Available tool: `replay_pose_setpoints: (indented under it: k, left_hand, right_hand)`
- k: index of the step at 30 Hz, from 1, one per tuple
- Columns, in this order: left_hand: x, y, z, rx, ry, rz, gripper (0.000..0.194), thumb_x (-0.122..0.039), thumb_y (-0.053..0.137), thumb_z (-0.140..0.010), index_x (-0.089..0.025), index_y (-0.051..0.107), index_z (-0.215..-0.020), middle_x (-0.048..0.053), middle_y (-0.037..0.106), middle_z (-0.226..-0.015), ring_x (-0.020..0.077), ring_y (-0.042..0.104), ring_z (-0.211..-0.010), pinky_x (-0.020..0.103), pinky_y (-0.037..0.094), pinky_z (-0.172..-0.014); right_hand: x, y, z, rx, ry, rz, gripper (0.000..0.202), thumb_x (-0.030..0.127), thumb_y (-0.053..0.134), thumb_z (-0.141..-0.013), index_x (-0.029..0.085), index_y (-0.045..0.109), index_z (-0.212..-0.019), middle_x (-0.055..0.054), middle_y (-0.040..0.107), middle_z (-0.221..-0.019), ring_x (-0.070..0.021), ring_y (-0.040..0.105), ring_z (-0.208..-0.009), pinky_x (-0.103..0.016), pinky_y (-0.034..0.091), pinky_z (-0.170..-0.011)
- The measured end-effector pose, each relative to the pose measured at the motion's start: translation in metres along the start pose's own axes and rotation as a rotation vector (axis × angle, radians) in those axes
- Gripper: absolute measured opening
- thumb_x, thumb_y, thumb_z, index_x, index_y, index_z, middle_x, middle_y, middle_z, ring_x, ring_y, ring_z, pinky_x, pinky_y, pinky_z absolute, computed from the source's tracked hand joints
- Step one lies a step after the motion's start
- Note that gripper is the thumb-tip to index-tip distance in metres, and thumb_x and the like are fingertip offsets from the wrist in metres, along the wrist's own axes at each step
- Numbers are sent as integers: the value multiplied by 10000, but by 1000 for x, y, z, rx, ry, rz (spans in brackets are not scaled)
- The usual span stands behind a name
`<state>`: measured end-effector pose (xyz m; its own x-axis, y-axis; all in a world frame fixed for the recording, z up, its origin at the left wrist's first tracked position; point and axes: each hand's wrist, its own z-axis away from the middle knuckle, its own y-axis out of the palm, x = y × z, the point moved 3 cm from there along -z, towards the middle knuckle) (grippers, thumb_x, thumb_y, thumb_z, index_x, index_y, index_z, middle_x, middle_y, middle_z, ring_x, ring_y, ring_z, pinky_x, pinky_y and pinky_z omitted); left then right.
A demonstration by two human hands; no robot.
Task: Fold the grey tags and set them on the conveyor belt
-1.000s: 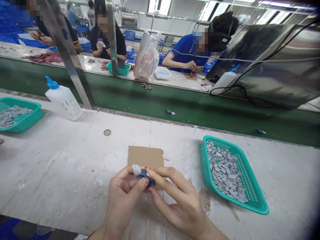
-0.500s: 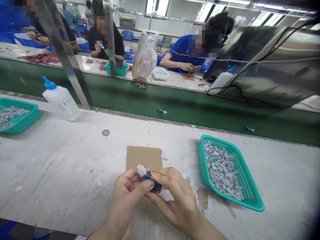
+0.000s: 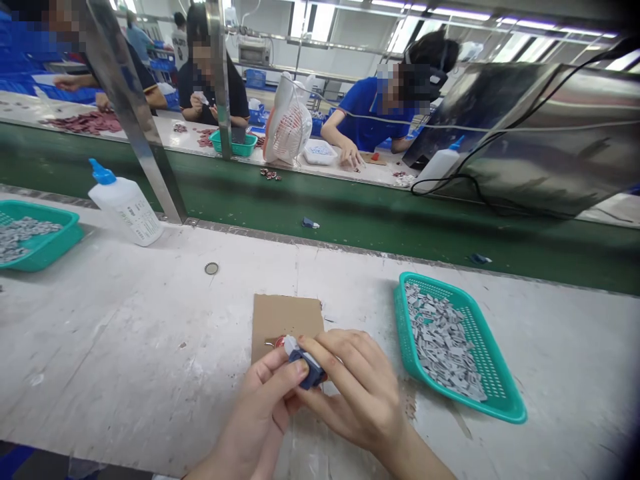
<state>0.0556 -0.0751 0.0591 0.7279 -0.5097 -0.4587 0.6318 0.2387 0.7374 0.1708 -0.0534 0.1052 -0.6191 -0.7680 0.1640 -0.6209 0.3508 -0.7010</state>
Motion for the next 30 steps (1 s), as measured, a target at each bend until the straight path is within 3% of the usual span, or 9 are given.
replay_pose_setpoints:
  k: [7, 9, 14, 19, 23, 26, 30]
  left_hand:
    - [4, -7, -2, 2, -68, 1, 292, -270, 791, -684, -180, 728, -955, 56, 700, -949, 151, 636, -832, 245, 493, -772]
    - [0, -6, 0, 34, -62, -14, 305, -275, 782, -703, -185, 728, -989, 53, 701, -937, 143, 633, -830, 237, 485, -774]
    - [-11, -2, 4, 137, -30, -92, 296, -325, 753, -747, -171, 735, -1000, 74, 713, -901, 183, 649, -887, 231, 467, -749]
    - [-9, -6, -1, 154, -44, -90, 307, -320, 737, -764, -175, 727, -1035, 88, 721, -939, 203, 654, -912, 268, 479, -787]
    - [-3, -9, -1, 111, -74, -59, 290, -302, 752, -750, -179, 731, -1012, 83, 719, -993, 160, 651, -876, 231, 490, -776]
    - [-8, -13, -1, 68, -45, -109, 319, -317, 768, -731, -162, 725, -1006, 96, 719, -1000, 163, 657, -860, 238, 500, -779]
    - [-47, -48, -8, -188, 188, -371, 478, -396, 781, -700, -167, 664, -1103, 93, 714, -1024, 184, 664, -824, 283, 515, -764]
  right_hand:
    - [2, 2, 7, -45, -141, 72, 332, 225, 657, -827, 33, 605, -1093, -123, 698, -800, -206, 595, -713, -326, 480, -588]
    - [1, 4, 6, -25, -115, 41, 320, 216, 648, -833, 61, 607, -1110, -110, 701, -824, -203, 600, -735, -328, 488, -622]
    - [-4, 1, 3, 58, 107, -183, 386, 334, 623, -872, 166, 570, -1215, -82, 684, -936, -181, 612, -807, -314, 505, -684]
    - [-2, -2, 4, 51, 41, -157, 311, 253, 601, -893, 156, 584, -1188, -69, 693, -887, -167, 622, -785, -300, 497, -693]
    - [1, 1, 5, 34, -33, -122, 310, 249, 570, -917, 96, 582, -1187, -81, 703, -840, -177, 624, -776, -305, 477, -664]
    - [-1, 2, 1, 102, -31, -118, 304, 293, 581, -915, 110, 609, -1156, -67, 704, -827, -175, 623, -768, -307, 470, -654]
    - [-23, -6, -2, 264, 106, -76, 309, 364, 577, -909, 176, 637, -1147, -74, 703, -946, -191, 638, -854, -329, 506, -727]
